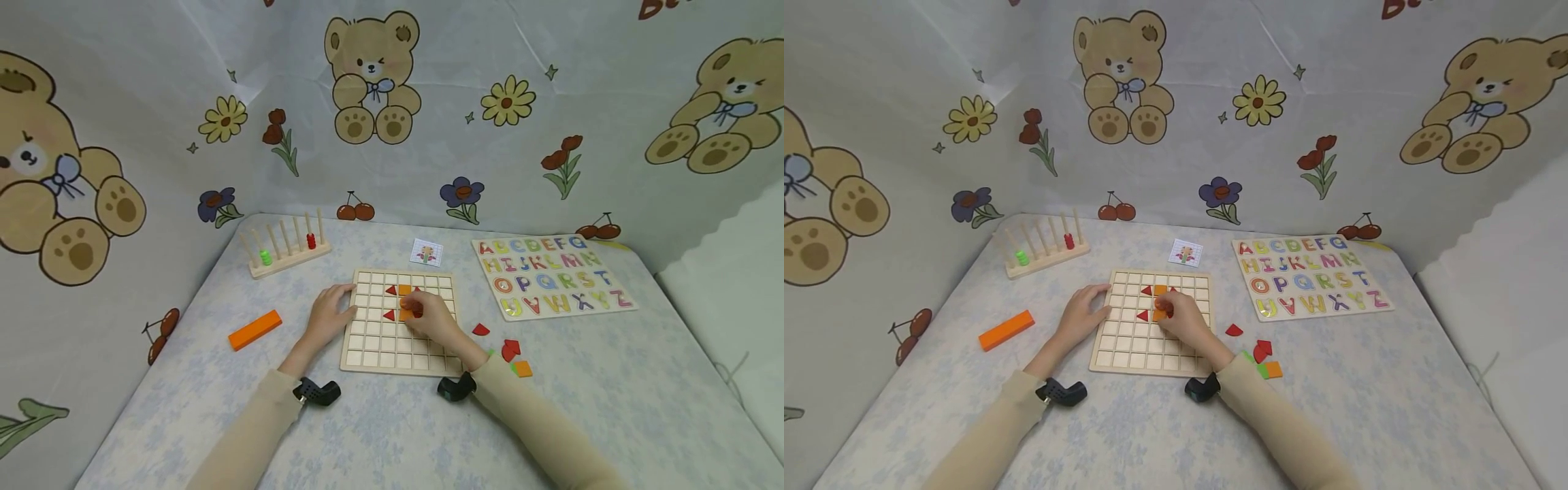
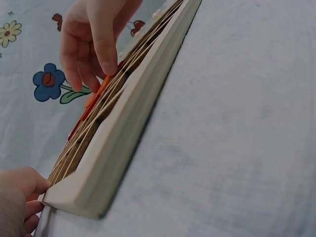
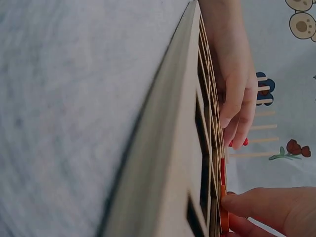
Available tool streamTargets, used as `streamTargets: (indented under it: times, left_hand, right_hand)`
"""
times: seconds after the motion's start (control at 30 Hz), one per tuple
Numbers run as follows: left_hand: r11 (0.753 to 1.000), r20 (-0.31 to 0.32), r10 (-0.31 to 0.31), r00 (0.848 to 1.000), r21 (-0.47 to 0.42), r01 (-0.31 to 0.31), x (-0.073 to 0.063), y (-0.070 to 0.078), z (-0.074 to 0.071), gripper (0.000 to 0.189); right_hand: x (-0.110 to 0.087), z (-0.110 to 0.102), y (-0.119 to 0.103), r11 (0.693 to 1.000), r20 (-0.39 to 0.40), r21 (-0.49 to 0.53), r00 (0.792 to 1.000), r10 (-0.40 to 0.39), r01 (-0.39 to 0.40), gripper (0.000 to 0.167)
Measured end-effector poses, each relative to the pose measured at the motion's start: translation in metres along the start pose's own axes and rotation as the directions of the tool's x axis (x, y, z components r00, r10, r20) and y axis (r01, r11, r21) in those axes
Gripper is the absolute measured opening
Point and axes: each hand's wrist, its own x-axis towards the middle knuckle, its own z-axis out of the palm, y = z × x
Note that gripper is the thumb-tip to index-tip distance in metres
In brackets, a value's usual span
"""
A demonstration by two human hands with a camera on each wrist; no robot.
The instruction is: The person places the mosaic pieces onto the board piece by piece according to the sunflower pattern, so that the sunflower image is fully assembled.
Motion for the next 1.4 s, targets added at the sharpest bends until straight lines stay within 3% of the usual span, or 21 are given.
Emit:
streamTargets:
  times: [0.2, 0.37, 0.53, 0.77, 0.97, 1.1, 1.4]
  left_hand:
    - [1.0, -0.004, 0.005, 1.0, 0.0, -0.005, 0.0, 0.0, 0.0, 0.048]
    - [1.0, -0.006, 0.014, 1.0, 0.003, -0.014, 0.0, -0.001, 0.001, 0.048]
    - [1.0, -0.007, 0.015, 1.0, 0.006, -0.015, 0.001, -0.001, 0.002, 0.048]
    - [1.0, -0.013, 0.021, 1.0, 0.008, -0.021, 0.001, 0.0, 0.001, 0.048]
    - [1.0, -0.012, 0.022, 1.0, 0.0, -0.022, 0.0, -0.002, 0.001, 0.048]
    - [1.0, -0.014, 0.031, 0.999, 0.001, -0.031, 0.0, -0.002, 0.001, 0.048]
    - [0.999, -0.017, 0.032, 0.999, -0.003, -0.032, 0.0, -0.002, 0.001, 0.047]
  right_hand:
    - [-0.001, 0.004, 0.0, 1.0, -0.006, 0.022, 1.0, -0.001, 0.001, 0.033]
    - [-0.014, -0.002, 0.004, 0.999, -0.047, 0.041, 0.999, -0.021, 0.023, 0.031]
    - [-0.041, -0.022, 0.014, 0.999, -0.116, 0.004, 0.993, -0.034, 0.035, 0.028]
    - [-0.094, -0.067, 0.038, 0.996, -0.182, -0.061, 0.982, 0.057, -0.07, 0.028]
    - [-0.139, -0.103, 0.053, 0.978, -0.109, -0.139, 0.984, 0.139, -0.153, 0.035]
    - [-0.158, -0.114, 0.064, 0.967, -0.04, -0.175, 0.982, 0.183, -0.187, 0.042]
    - [-0.158, -0.116, 0.077, 0.974, -0.046, -0.163, 0.987, 0.152, -0.158, 0.042]
